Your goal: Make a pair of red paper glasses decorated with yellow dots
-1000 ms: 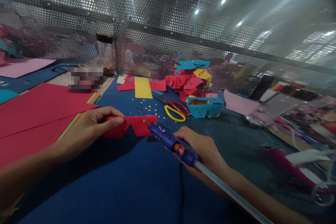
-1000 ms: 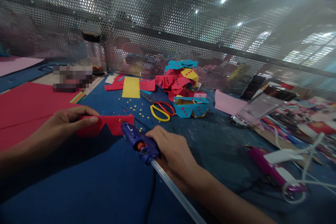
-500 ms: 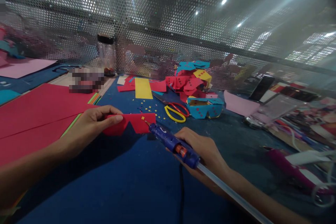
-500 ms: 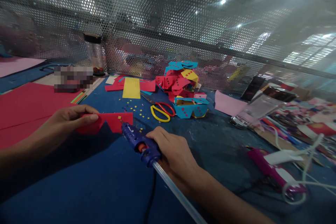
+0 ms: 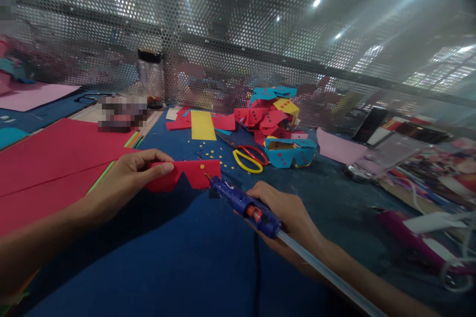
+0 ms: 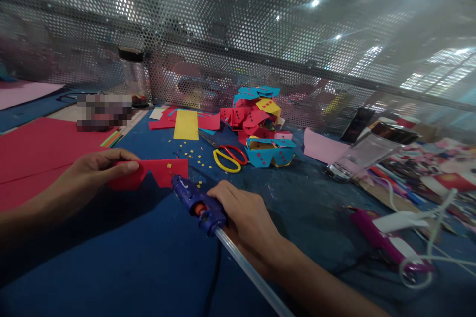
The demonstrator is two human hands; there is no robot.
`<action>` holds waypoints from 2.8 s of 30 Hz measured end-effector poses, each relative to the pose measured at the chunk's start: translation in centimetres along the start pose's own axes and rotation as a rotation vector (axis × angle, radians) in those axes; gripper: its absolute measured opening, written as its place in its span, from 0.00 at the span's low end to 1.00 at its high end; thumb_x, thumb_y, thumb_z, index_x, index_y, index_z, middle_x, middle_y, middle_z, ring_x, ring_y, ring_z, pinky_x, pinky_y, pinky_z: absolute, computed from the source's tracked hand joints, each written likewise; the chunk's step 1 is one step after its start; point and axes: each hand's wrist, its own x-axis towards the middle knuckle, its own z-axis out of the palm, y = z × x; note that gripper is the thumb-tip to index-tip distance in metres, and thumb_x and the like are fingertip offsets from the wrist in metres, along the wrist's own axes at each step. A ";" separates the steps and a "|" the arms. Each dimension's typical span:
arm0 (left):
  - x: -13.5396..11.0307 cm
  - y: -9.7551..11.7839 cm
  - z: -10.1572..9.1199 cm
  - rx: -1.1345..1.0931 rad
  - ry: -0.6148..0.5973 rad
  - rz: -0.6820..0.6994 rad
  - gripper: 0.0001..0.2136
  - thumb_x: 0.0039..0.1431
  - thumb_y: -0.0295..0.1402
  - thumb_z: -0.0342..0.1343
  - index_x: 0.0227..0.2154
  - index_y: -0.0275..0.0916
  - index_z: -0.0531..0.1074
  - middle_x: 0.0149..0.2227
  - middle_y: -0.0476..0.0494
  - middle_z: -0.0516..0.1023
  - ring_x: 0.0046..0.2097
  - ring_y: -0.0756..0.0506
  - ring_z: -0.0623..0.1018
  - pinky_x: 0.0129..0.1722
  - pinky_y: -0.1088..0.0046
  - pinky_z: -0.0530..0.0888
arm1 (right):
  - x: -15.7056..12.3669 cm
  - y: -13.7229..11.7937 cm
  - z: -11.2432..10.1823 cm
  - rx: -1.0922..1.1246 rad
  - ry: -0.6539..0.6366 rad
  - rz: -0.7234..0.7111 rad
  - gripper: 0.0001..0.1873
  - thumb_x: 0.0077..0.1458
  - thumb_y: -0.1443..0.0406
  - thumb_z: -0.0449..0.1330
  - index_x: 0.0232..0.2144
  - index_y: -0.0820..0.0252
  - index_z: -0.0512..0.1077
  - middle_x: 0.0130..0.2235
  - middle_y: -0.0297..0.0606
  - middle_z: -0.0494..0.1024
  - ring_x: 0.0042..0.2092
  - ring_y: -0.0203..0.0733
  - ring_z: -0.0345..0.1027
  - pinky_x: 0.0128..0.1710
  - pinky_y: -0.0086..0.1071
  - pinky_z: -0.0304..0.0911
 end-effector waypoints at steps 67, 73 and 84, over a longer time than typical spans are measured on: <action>0.1 -0.4 0.0 -0.039 -0.028 -0.003 0.13 0.57 0.50 0.62 0.34 0.45 0.77 0.31 0.51 0.81 0.33 0.46 0.78 0.31 0.74 0.72 | 0.5 -1.1 -0.5 -0.050 -0.035 0.087 0.04 0.62 0.66 0.53 0.33 0.57 0.65 0.29 0.32 0.72 0.26 0.33 0.64 0.27 0.27 0.53; 0.1 -0.1 0.0 -0.045 -0.036 -0.003 0.13 0.58 0.49 0.62 0.34 0.45 0.77 0.31 0.51 0.81 0.33 0.46 0.77 0.32 0.74 0.71 | 0.5 -1.1 -0.5 -0.065 -0.027 0.107 0.05 0.62 0.67 0.53 0.33 0.57 0.67 0.30 0.32 0.73 0.25 0.33 0.64 0.26 0.28 0.54; 0.1 0.0 0.0 -0.056 -0.034 -0.017 0.13 0.58 0.50 0.62 0.34 0.46 0.77 0.30 0.53 0.80 0.33 0.48 0.76 0.31 0.77 0.68 | 0.5 -1.3 0.1 0.100 0.058 0.279 0.13 0.62 0.57 0.61 0.29 0.56 0.67 0.27 0.28 0.72 0.26 0.32 0.63 0.25 0.27 0.57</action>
